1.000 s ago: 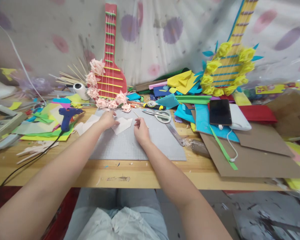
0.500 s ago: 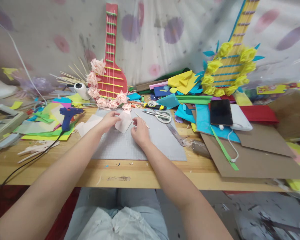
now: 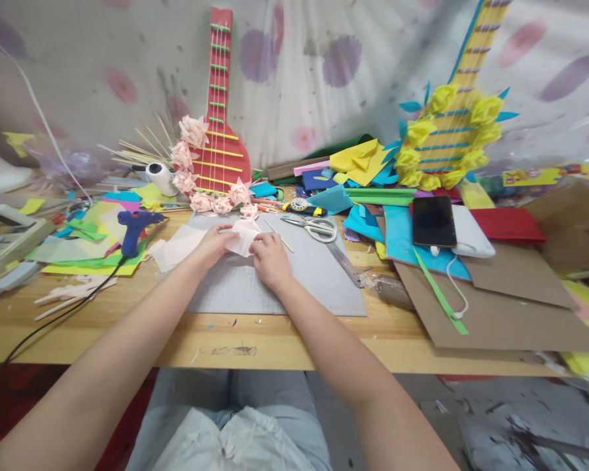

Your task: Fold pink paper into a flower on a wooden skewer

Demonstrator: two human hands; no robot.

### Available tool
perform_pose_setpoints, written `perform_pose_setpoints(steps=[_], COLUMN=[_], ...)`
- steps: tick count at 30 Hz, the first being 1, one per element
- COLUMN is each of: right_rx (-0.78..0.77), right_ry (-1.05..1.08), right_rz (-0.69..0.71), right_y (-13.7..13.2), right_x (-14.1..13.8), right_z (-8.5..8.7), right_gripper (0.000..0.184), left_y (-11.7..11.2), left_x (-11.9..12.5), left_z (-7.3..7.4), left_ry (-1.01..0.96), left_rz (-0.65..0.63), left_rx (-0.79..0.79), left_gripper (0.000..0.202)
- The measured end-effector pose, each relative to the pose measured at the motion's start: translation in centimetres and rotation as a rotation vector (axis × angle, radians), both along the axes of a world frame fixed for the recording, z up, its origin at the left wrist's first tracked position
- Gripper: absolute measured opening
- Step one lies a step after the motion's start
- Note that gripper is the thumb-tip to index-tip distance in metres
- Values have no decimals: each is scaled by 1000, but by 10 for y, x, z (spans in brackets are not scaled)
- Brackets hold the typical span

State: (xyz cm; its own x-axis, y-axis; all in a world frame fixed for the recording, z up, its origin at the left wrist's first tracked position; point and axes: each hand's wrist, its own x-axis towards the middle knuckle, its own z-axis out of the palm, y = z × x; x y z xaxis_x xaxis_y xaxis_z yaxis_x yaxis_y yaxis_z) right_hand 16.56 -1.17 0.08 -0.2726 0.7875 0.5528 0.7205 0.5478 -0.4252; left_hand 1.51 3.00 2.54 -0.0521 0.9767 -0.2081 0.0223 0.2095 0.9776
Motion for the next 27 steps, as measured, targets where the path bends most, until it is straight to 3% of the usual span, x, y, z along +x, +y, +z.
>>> perform_pose_setpoints(steps=[4, 8, 13, 19, 27], right_rx=[-88, -149, -292, -464, -514], right_ry=[-16, -7, 97, 182, 159], right_rz=[53, 72, 60, 14, -78], right_y=[3, 5, 10, 20, 28], right_x=[2, 0, 0, -1, -5], right_z=[-4, -9, -12, -10, -4], right_gripper=[13, 9, 9, 12, 20], left_y=[-14, -40, -55, -52, -51], left_x=[-6, -12, -8, -5, -3], left_z=[-14, -18, -14, -18, -18], left_ry=[484, 798, 915, 930, 938], left_rz=[140, -45, -131, -110, -69], left_rx=[421, 638, 585, 505, 483], left_gripper=[43, 39, 46, 45, 39])
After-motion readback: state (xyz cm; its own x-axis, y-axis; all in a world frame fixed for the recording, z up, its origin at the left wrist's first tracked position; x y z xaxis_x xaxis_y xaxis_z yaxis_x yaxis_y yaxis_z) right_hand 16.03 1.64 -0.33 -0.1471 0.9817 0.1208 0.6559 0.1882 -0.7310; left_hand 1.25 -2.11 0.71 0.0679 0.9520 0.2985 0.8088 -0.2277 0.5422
